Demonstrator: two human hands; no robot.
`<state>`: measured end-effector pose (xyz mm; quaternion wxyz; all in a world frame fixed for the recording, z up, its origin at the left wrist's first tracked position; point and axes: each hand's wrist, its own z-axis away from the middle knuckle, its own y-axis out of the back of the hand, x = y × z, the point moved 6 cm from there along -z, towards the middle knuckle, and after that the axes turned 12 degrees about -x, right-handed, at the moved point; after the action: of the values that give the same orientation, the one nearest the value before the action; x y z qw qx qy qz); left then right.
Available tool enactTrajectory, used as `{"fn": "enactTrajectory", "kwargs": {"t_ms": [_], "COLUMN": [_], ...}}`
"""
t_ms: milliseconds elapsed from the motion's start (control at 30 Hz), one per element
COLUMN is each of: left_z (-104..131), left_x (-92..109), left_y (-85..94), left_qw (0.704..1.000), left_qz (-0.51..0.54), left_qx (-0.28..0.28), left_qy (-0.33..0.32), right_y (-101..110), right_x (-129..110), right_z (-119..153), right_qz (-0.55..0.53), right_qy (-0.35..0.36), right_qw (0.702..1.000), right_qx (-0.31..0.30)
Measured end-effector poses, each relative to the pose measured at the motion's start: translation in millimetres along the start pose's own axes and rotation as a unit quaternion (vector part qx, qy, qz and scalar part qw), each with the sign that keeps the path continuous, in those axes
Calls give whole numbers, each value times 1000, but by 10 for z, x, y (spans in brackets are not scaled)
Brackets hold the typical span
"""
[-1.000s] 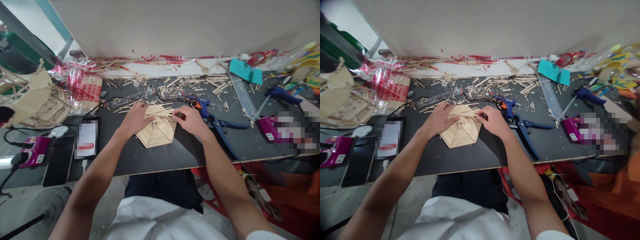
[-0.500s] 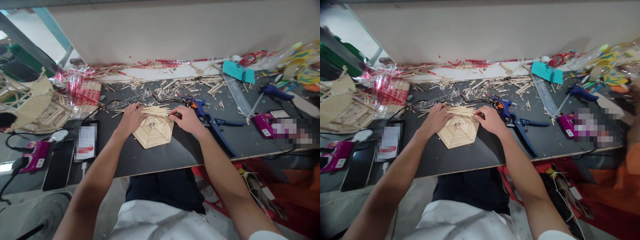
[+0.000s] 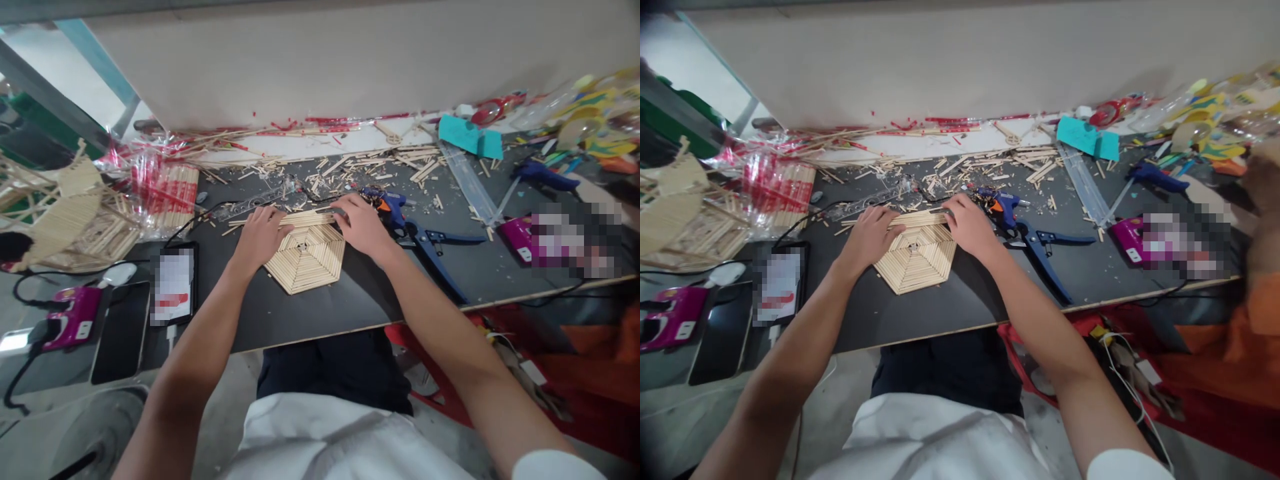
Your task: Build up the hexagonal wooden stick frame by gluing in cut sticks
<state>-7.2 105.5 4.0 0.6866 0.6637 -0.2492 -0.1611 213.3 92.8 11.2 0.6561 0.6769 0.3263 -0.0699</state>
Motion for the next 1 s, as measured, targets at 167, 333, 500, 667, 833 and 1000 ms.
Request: {"fn": "enactTrajectory", "kwargs": {"t_ms": [167,333,500,667,833,1000], "left_z": [0,-7,-8,-14,-27,-34], "left_x": [3,14,35,36,49,64], "left_y": [-4,-15,-5,-9,-16,-1], "left_qw": [1000,1000,1000,1000,1000,1000], "left_qz": [6,3,-2,11,17,12], "left_qx": [1,-4,-3,2,-8,-16], "left_qy": [1,4,9,4,4,13], "right_y": [-113,-284,-325,-289,-223,-207], "right_x": [-57,-93,-3,-1,6,3], "right_z": [-308,-485,-654,-826,-869,-918], "right_qz": [49,85,75,118,126,103], "right_qy": [13,54,37,61,27,7], "right_qw": [991,980,982,967,944,944], "right_qx": [-125,-173,-168,-219,-303,-314]}}
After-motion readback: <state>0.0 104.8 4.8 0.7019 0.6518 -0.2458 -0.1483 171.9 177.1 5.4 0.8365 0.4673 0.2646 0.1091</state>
